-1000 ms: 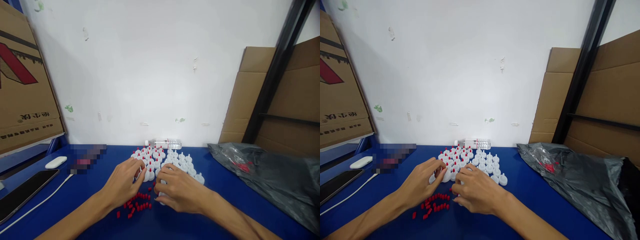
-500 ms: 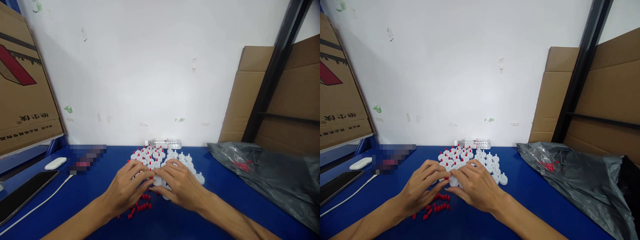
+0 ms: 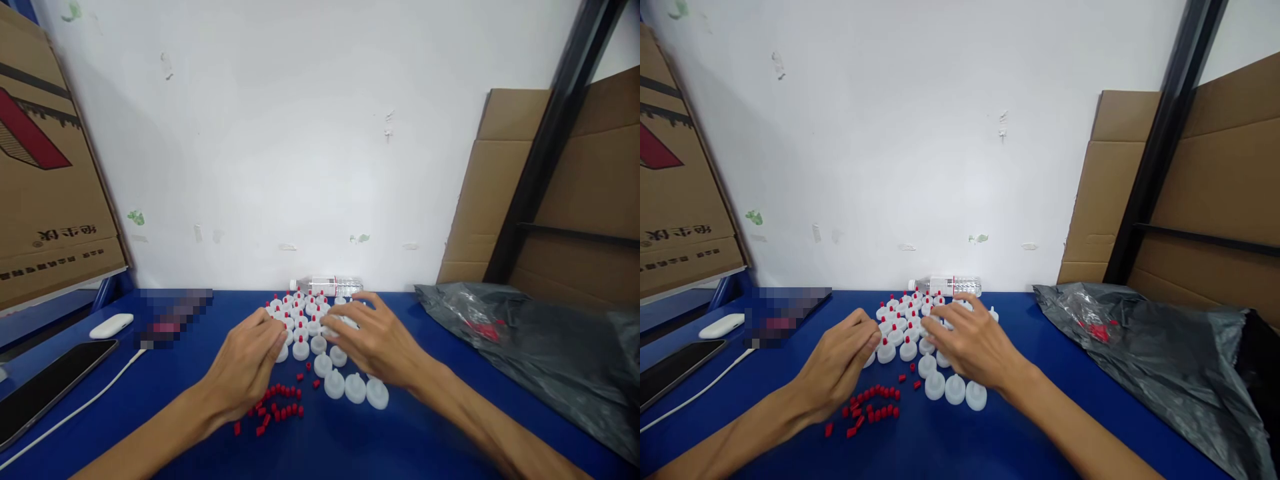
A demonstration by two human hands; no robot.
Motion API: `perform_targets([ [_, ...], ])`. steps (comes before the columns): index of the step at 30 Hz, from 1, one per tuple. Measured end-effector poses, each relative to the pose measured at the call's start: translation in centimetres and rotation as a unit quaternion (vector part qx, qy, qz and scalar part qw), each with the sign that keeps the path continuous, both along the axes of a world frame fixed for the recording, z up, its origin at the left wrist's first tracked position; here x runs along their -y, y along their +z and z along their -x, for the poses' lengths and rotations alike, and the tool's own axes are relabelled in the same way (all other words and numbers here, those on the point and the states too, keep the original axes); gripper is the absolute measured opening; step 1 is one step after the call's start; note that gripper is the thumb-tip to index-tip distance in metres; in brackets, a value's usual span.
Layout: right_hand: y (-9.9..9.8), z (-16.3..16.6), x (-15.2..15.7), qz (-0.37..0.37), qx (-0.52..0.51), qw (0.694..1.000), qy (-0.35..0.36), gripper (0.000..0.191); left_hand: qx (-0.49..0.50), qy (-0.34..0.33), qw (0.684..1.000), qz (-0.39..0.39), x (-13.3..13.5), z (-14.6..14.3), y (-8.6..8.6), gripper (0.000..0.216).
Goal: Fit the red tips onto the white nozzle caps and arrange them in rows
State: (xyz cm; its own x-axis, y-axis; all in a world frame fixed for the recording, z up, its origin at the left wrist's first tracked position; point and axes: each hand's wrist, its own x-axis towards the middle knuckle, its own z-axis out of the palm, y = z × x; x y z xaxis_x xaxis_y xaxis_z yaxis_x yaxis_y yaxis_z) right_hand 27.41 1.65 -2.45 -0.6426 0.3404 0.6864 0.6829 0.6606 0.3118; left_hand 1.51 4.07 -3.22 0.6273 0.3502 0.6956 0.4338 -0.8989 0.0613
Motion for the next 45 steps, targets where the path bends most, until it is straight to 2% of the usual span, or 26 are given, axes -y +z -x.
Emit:
perform_targets([
  [3, 0.0, -0.7, -0.2, 0.074, -0.059, 0.996, 0.000, 0.019, -0.053, 0.008, 0.997, 0.047, -0.3, 0.4, 0.3, 0.029],
  [6, -0.3, 0.2, 0.4, 0.175, -0.077, 0.980, 0.055, 0.012, -0.127, 0.008, 0.988, 0.092, -0.1, 0.1, 0.0, 0.019],
  [9, -0.5, 1.6, 1.5, 0.215, -0.059, 0.970, 0.096, 0.006, -0.161, 0.003, 0.980, 0.120, 0.3, -0.4, -0.5, 0.017],
  [13, -0.8, 2.6, 2.4, 0.204, -0.037, 0.972, 0.107, 0.011, -0.137, 0.012, 0.982, 0.129, 0.3, -0.5, -0.7, 0.015],
  [16, -1.3, 2.6, 2.5, 0.208, -0.017, 0.972, 0.105, 0.014, -0.110, 0.034, 0.987, 0.108, -0.1, -0.4, -0.8, 0.022],
  [21, -1.6, 2.4, 2.2, 0.206, -0.007, 0.974, 0.096, 0.021, -0.136, 0.076, 0.985, 0.072, -1.1, -0.4, -1.5, 0.033],
  [27, -1.3, 2.1, 1.6, 0.156, -0.061, 0.986, 0.023, 0.016, -0.142, 0.079, 0.986, 0.049, -1.9, -0.3, -2.5, 0.018],
  [30, -1.6, 2.0, 1.3, 0.183, -0.065, 0.981, -0.012, 0.018, -0.123, 0.071, 0.989, 0.039, -2.2, -0.4, -2.7, 0.010],
  [36, -2.0, 2.1, 1.4, 0.200, -0.072, 0.977, -0.006, 0.046, -0.043, -0.007, 0.999, 0.024, -0.9, -0.7, -1.5, 0.008],
  [40, -1.7, 2.6, 1.8, 0.154, -0.084, 0.983, 0.049, 0.024, -0.006, -0.030, 1.000, 0.001, 0.5, -0.8, -0.6, 0.005],
  [45, -1.4, 2.9, 2.1, 0.088, -0.056, 0.992, 0.078, 0.017, -0.109, -0.041, 0.991, -0.062, 1.0, -0.7, 0.1, 0.015],
])
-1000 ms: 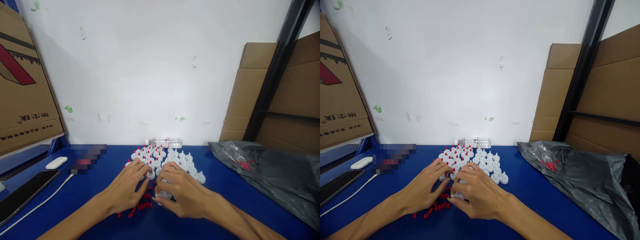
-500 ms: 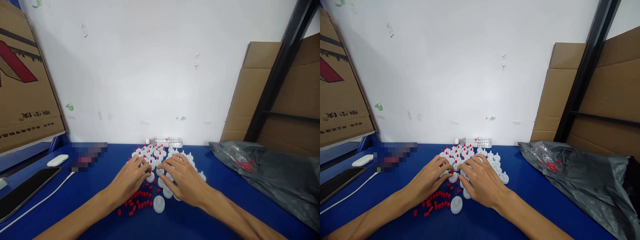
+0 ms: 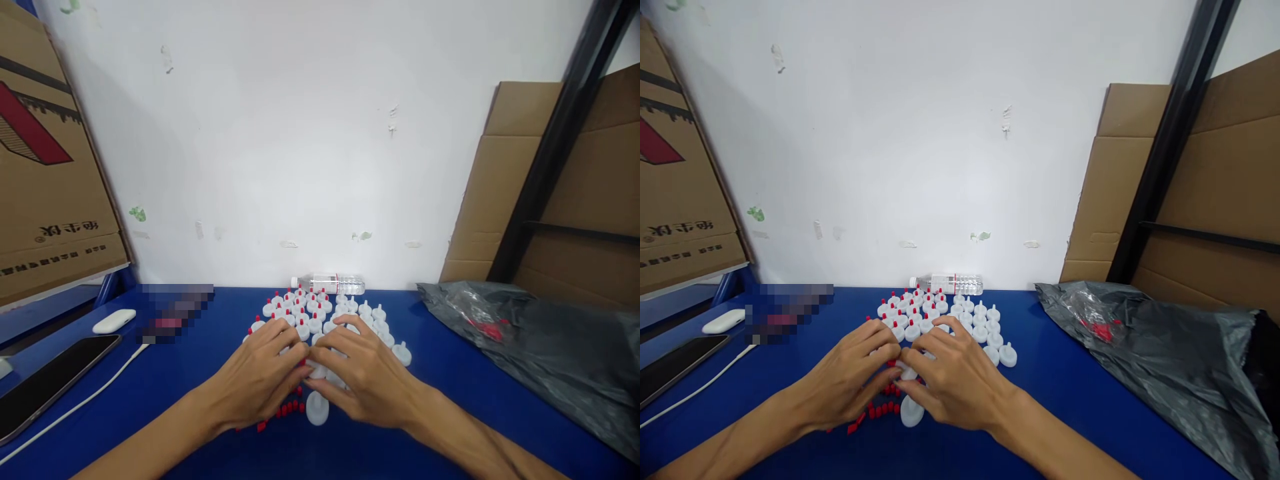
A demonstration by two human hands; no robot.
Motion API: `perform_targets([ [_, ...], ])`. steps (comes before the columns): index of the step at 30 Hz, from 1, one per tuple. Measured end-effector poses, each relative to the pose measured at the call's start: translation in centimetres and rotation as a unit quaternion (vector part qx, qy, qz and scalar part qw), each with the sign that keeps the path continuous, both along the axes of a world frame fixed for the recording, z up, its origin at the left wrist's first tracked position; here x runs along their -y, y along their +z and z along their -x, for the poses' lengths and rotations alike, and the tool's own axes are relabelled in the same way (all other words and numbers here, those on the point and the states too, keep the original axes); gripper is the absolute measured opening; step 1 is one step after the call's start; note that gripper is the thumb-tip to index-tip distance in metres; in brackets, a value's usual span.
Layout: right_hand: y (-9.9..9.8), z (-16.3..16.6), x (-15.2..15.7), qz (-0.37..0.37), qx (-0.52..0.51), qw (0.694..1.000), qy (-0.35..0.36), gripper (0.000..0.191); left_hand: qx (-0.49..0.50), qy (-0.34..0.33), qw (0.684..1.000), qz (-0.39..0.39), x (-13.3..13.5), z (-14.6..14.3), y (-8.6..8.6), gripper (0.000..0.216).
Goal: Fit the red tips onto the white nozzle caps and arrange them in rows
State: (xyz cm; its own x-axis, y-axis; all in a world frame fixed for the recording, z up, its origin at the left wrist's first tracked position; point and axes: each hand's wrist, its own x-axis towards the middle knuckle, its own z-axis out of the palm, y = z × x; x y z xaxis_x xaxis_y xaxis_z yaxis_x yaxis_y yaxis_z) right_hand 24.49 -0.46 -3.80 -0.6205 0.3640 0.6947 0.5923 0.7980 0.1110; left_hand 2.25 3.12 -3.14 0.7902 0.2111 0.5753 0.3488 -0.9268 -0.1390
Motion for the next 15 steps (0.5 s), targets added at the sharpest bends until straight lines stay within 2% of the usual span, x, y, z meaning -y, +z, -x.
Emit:
perform_targets([
  [3, 0.1, 0.0, -0.1, -0.020, 0.034, 0.999, -0.007, 0.014, -0.023, -0.002, 1.000, -0.006, -0.2, 0.0, 0.0, 0.022],
  [5, 0.4, -0.1, -0.1, -0.047, 0.050, 0.997, -0.024, 0.016, -0.007, -0.003, 0.999, 0.032, -0.2, 0.0, -0.1, 0.025],
  [8, 1.0, -0.8, -0.4, -0.134, 0.070, 0.987, -0.050, 0.016, 0.048, 0.018, 0.993, 0.109, -0.2, 0.2, -0.3, 0.030],
  [10, 1.5, -1.8, -0.8, -0.168, 0.066, 0.980, -0.079, 0.025, 0.072, 0.043, 0.987, 0.140, -0.3, 0.5, -0.2, 0.034],
  [12, 1.7, -2.9, -1.3, -0.136, 0.043, 0.983, -0.114, 0.026, 0.053, 0.056, 0.987, 0.143, -0.5, 0.7, 0.1, 0.034],
  [15, 1.6, -4.1, -2.2, -0.035, 0.005, 0.989, -0.144, 0.020, -0.009, 0.069, 0.989, 0.133, -0.7, 0.9, 0.4, 0.026],
])
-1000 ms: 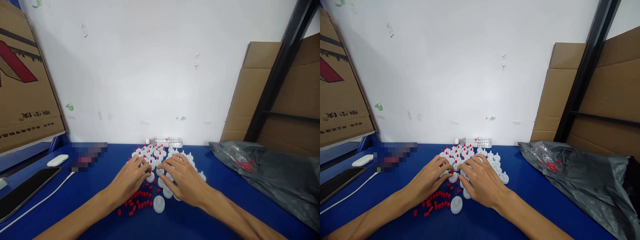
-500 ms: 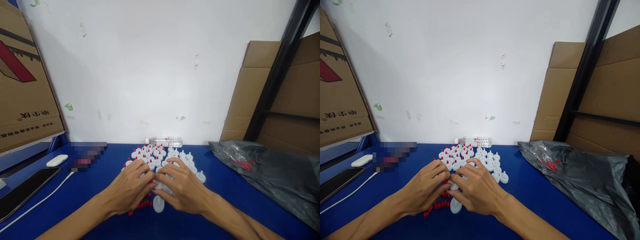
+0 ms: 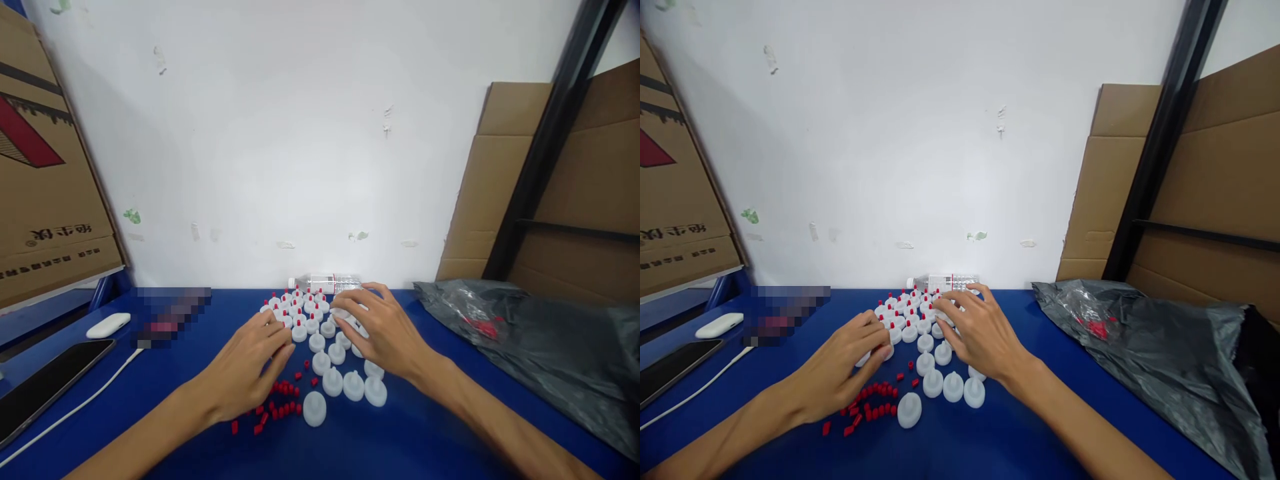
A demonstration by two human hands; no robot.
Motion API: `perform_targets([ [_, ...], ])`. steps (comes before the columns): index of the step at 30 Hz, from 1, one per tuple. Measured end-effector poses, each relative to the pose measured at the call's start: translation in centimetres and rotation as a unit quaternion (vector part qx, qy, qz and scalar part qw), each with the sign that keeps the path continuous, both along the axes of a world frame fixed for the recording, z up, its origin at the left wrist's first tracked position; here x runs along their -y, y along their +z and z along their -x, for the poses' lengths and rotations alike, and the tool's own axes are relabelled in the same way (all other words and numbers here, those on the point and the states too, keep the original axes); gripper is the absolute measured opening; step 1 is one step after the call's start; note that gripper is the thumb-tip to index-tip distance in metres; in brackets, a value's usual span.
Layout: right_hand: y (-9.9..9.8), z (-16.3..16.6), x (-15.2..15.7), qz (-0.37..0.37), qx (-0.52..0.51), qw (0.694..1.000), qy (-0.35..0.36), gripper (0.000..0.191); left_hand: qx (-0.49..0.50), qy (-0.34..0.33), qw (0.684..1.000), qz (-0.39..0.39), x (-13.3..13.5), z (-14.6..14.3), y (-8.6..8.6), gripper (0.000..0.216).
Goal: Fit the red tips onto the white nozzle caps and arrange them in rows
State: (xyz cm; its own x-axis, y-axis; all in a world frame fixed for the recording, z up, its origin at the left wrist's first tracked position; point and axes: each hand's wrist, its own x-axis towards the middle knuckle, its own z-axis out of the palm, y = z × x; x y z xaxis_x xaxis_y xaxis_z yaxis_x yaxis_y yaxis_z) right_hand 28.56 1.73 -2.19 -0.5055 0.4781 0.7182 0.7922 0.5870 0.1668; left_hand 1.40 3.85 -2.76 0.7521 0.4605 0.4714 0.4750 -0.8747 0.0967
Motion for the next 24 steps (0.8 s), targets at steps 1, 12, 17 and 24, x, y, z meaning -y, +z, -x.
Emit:
perform_targets([
  [1, -0.1, -0.2, -0.2, 0.026, -0.008, 1.000, 0.002, 0.019, -0.014, 0.000, 1.000, 0.004, 0.0, 0.0, -0.1, 0.021],
  [12, 0.9, -1.1, 0.1, 0.201, 0.022, 0.979, 0.025, 0.016, -0.025, 0.044, 0.998, -0.049, -0.7, -0.1, -0.3, 0.022],
  [17, 0.8, -0.9, 0.2, 0.260, 0.048, 0.964, 0.025, 0.011, -0.046, 0.113, 0.989, -0.087, -2.0, 0.6, -0.4, 0.025],
  [24, 1.0, -0.8, 0.5, 0.276, 0.068, 0.959, 0.006, 0.009, -0.081, 0.127, 0.985, -0.085, -2.2, 0.9, -0.9, 0.024],
])
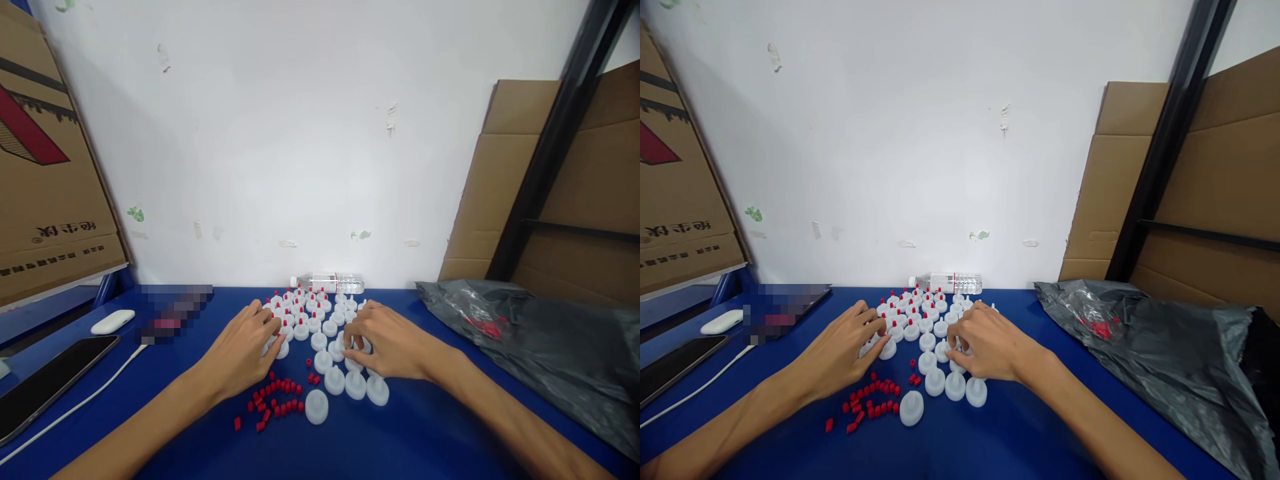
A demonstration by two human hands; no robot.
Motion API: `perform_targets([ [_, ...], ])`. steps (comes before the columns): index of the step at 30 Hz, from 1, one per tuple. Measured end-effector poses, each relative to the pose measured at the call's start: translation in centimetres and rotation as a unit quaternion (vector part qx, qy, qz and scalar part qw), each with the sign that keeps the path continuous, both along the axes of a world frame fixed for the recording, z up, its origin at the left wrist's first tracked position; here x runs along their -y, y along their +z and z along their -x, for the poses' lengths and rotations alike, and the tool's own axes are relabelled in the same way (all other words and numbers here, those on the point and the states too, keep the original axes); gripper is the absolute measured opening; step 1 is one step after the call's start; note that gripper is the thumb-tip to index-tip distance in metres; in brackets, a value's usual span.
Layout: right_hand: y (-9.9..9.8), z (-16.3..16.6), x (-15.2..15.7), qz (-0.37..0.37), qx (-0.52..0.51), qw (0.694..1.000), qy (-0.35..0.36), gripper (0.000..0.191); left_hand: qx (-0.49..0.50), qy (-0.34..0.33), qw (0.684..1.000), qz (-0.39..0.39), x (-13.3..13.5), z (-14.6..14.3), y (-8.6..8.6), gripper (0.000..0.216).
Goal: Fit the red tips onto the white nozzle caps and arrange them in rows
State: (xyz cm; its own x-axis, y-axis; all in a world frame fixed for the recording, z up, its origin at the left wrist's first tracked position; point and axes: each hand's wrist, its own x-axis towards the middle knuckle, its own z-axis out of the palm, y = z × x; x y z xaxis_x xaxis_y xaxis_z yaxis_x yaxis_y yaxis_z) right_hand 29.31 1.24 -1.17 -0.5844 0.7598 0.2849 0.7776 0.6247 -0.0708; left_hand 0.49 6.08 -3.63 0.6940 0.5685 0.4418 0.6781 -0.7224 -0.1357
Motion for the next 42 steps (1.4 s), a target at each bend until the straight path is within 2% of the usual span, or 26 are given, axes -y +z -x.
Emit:
perform_targets([
  [3, 0.2, 0.0, -0.1, -0.017, 0.006, 1.000, -0.003, 0.019, -0.027, 0.016, 0.999, 0.017, 0.2, -0.1, 0.0, 0.023],
  [8, -0.1, 0.3, -0.3, -0.128, -0.002, 0.992, 0.021, 0.027, -0.011, -0.001, 0.999, 0.036, 0.4, -0.2, 0.2, 0.023],
  [11, -0.7, 1.2, 0.1, -0.182, -0.048, 0.980, 0.058, 0.022, 0.072, -0.053, 0.995, 0.039, 1.1, -0.5, 0.4, 0.019],
  [15, -1.6, 3.2, 1.3, -0.223, -0.115, 0.961, 0.114, 0.038, 0.201, -0.153, 0.967, 0.042, 2.5, -1.3, 0.1, 0.008],
  [18, -2.0, 4.5, 2.0, -0.258, -0.149, 0.945, 0.137, 0.044, 0.243, -0.203, 0.948, 0.031, 3.3, -1.9, -0.4, 0.007],
  [20, -2.1, 5.0, 2.3, -0.277, -0.163, 0.936, 0.144, 0.034, 0.243, -0.218, 0.945, 0.020, 3.6, -2.0, -0.6, 0.008],
  [24, -2.3, 5.2, 2.3, -0.295, -0.151, 0.933, 0.142, 0.015, 0.196, -0.205, 0.959, 0.019, 3.7, -2.0, -0.6, 0.007],
  [26, -2.4, 5.2, 2.1, -0.306, -0.132, 0.932, 0.138, 0.013, 0.158, -0.189, 0.969, 0.024, 3.6, -1.9, -0.4, 0.006],
  [31, -2.1, 4.7, 1.5, -0.321, -0.086, 0.934, 0.132, 0.013, 0.076, -0.170, 0.981, 0.054, 3.3, -1.9, 0.1, 0.026],
  [35, -1.5, 4.5, 1.4, -0.331, -0.077, 0.932, 0.129, 0.013, 0.118, -0.146, 0.977, 0.106, 3.5, -2.1, 0.2, 0.034],
  [39, -1.2, 4.7, 1.7, -0.355, -0.052, 0.925, 0.123, 0.014, 0.171, -0.146, 0.967, 0.118, 3.7, -2.5, -0.3, 0.039],
  [42, -1.0, 4.4, 1.5, -0.383, -0.034, 0.916, 0.115, 0.010, 0.199, -0.133, 0.957, 0.165, 3.5, -2.5, -0.3, 0.041],
])
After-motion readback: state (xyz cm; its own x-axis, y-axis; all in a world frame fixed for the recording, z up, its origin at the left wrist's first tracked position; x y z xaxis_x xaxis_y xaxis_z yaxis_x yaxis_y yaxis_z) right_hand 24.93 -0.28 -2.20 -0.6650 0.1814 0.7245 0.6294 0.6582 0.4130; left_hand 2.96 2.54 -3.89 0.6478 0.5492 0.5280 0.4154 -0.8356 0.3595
